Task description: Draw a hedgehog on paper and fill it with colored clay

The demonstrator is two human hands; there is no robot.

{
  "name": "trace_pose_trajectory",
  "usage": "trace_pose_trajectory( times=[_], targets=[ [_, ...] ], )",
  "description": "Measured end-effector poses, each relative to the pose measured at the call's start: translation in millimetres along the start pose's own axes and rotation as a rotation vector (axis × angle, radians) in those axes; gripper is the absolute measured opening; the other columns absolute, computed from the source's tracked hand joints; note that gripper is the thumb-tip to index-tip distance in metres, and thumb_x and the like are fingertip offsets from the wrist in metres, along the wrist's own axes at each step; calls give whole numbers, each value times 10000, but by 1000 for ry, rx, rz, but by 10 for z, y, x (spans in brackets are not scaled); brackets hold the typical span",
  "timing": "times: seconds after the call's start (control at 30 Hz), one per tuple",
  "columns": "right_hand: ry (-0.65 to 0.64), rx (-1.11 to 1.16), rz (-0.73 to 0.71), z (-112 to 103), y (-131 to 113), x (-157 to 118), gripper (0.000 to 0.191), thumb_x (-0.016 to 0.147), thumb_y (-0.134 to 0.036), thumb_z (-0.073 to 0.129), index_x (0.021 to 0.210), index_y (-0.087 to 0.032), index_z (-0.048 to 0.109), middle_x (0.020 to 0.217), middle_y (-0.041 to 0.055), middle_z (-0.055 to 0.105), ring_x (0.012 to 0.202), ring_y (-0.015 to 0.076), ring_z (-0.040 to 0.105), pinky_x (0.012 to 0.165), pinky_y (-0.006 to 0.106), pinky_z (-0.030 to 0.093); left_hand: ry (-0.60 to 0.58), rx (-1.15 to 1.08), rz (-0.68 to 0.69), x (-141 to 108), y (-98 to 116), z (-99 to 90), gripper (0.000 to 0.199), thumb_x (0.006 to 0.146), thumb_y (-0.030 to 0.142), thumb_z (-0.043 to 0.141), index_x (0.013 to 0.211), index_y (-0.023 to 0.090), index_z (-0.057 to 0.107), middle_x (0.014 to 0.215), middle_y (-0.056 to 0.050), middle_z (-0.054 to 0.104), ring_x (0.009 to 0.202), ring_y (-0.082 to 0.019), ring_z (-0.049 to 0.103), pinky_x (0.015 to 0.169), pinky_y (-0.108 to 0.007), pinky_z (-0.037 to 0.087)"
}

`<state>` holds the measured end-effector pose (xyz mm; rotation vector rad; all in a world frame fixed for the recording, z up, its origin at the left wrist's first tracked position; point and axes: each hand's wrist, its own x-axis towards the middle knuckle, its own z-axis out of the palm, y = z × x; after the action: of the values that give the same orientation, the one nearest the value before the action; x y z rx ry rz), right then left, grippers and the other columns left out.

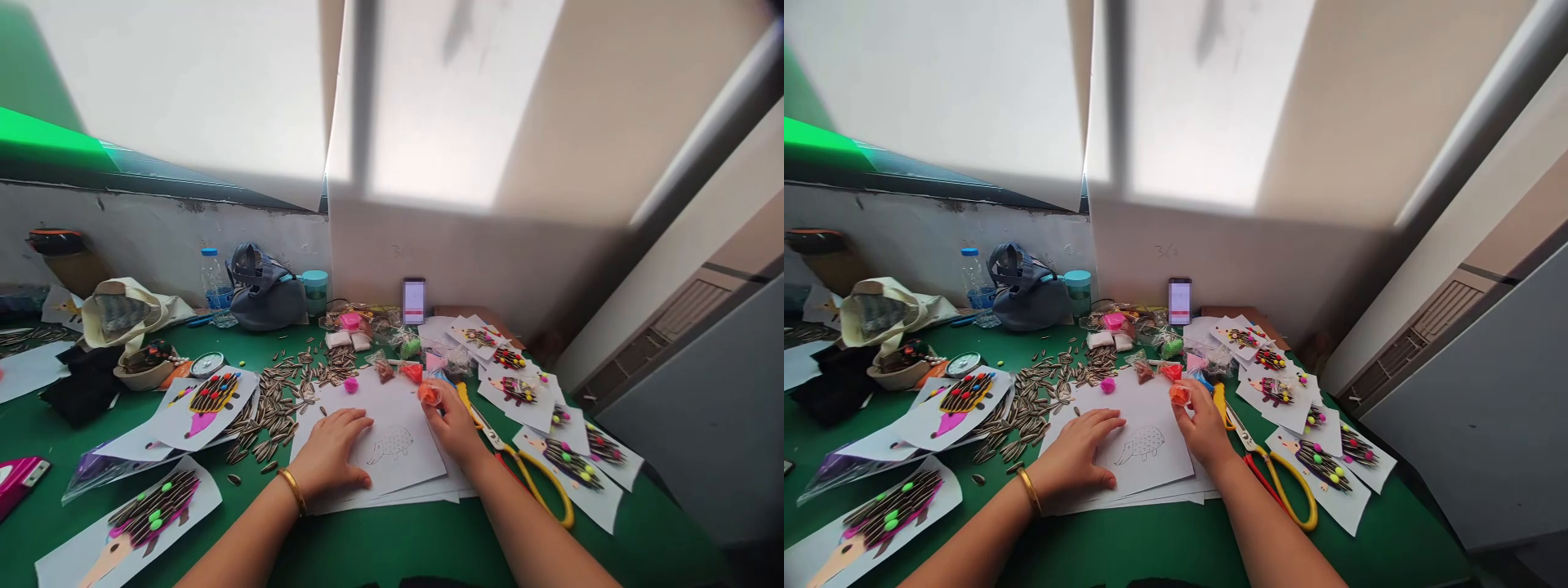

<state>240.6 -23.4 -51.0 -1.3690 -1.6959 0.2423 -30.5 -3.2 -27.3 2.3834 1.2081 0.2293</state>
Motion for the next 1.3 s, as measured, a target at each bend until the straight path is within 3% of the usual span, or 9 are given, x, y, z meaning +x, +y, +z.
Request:
trace_pose_trajectory(
  times=[0.17,0.27,0.4,0.5,0.63,0.83,1.1,1.3],
  targets=[
    [-54,12,49,5,-130,14,347,965,-461,449,1183,-220,572,1269,113,591,1187,264,540,1018,451,437,30,-26,29,8,-37,-3,875,539,523,847,1326,262,569,1459,-125,486,1364,-365,395,1127,-529,297],
    [-99,35,41,2,-325,47,303,970,-428,450,1154,-226,581,1155,90,635,1046,237,593,900,388,500,129,-112,23,9,-14,-26,673,670,544,767,1265,270,613,1431,-109,515,1335,-339,432,1117,-514,322],
    [-125,62,-81,25,-583,79,248,952,-379,514,1142,-245,600,1124,71,635,1046,223,580,907,368,494,242,-407,41,3,171,-98,387,867,482,579,1169,255,659,1323,-86,597,1234,-270,522,1075,-446,387],
    [-109,57,-147,79,-677,60,260,920,-376,578,1143,-247,617,1123,80,626,1064,234,577,943,391,484,254,-696,71,4,368,-152,370,906,477,518,1135,227,668,1153,-86,683,1043,-238,616,946,-379,478],
    [-81,53,-135,150,-652,-15,294,902,-385,609,1165,-256,621,1095,87,615,1010,239,601,895,392,514,258,-899,-44,20,542,-178,366,872,489,555,998,177,697,951,-76,710,815,-204,618,766,-324,498],
    [-94,77,-88,218,-508,-114,397,894,-367,613,1272,-258,560,1160,96,566,1005,235,614,871,375,540,317,-1045,-116,44,582,-109,343,846,482,580,959,172,676,910,-61,691,797,-187,604,698,-288,447],
    [-107,69,-86,303,-487,-142,361,894,-362,624,1236,-258,576,1070,79,553,961,221,589,860,364,528,253,-1500,-140,65,561,103,412,658,363,831,980,170,661,1006,-68,700,948,-207,629,836,-305,460],
    [-79,26,-99,329,-517,-157,257,899,-391,606,1084,-216,576,976,68,567,871,214,574,782,350,513,210,-1627,-196,51,532,116,391,628,286,859,960,184,680,986,-52,715,929,-191,646,823,-281,463]
  ],
)
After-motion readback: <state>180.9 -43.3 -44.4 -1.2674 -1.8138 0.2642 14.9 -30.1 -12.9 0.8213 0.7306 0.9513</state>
